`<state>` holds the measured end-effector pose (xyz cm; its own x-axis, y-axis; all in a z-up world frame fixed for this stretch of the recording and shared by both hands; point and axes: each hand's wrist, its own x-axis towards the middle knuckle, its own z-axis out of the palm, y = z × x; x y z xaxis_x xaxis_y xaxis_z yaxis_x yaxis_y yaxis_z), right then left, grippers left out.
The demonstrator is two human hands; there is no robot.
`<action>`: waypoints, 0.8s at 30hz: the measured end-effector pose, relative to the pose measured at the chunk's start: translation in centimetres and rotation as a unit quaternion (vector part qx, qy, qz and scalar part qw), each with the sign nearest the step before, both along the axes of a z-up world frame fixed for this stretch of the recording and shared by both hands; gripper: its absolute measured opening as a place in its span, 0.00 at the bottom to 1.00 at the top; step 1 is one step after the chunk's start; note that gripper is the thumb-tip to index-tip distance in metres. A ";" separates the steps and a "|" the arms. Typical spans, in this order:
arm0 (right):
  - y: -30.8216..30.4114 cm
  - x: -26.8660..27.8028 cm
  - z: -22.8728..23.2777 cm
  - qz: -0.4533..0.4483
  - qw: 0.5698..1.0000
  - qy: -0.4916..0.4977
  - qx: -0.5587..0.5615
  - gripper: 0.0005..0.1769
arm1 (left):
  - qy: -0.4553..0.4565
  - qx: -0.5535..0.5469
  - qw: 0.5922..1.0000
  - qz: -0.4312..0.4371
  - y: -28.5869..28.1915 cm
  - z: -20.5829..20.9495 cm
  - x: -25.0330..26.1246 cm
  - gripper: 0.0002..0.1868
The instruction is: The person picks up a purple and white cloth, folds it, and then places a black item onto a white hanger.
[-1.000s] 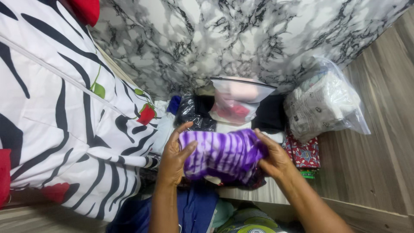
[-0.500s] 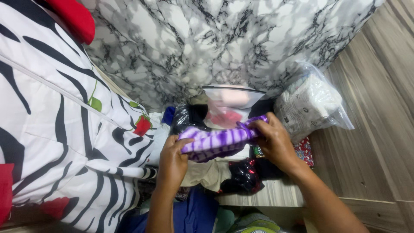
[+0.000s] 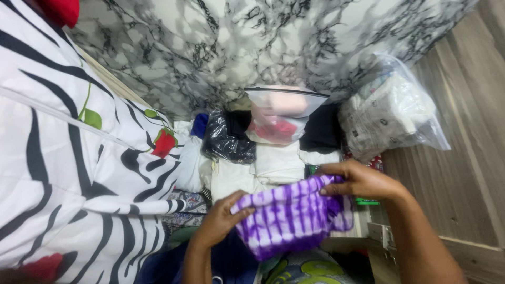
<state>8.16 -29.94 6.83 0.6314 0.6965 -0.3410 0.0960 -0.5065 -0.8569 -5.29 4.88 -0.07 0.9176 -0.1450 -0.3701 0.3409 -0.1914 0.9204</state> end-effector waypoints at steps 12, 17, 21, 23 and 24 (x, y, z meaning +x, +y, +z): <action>9.5 9.2 -21.3 -0.070 0.935 -0.346 0.018 0.14 | -0.114 0.295 0.945 0.084 4.2 -15.4 11.5 0.19; 8.5 5.1 -22.9 -0.090 0.908 -0.410 0.016 0.14 | -0.275 0.434 0.853 0.093 2.0 -15.7 8.6 0.20; 7.5 -1.2 -26.0 -0.071 0.885 -0.459 -0.029 0.08 | -0.238 0.466 0.845 0.107 0.1 -16.7 3.3 0.19; 7.5 -3.1 -27.2 -0.038 0.880 -0.469 -0.062 0.12 | -0.167 0.481 0.858 0.068 -0.6 -18.1 1.8 0.23; 7.5 -3.3 -27.5 -0.039 0.878 -0.472 -0.063 0.12 | -0.171 0.480 0.858 0.069 -0.6 -18.9 1.4 0.23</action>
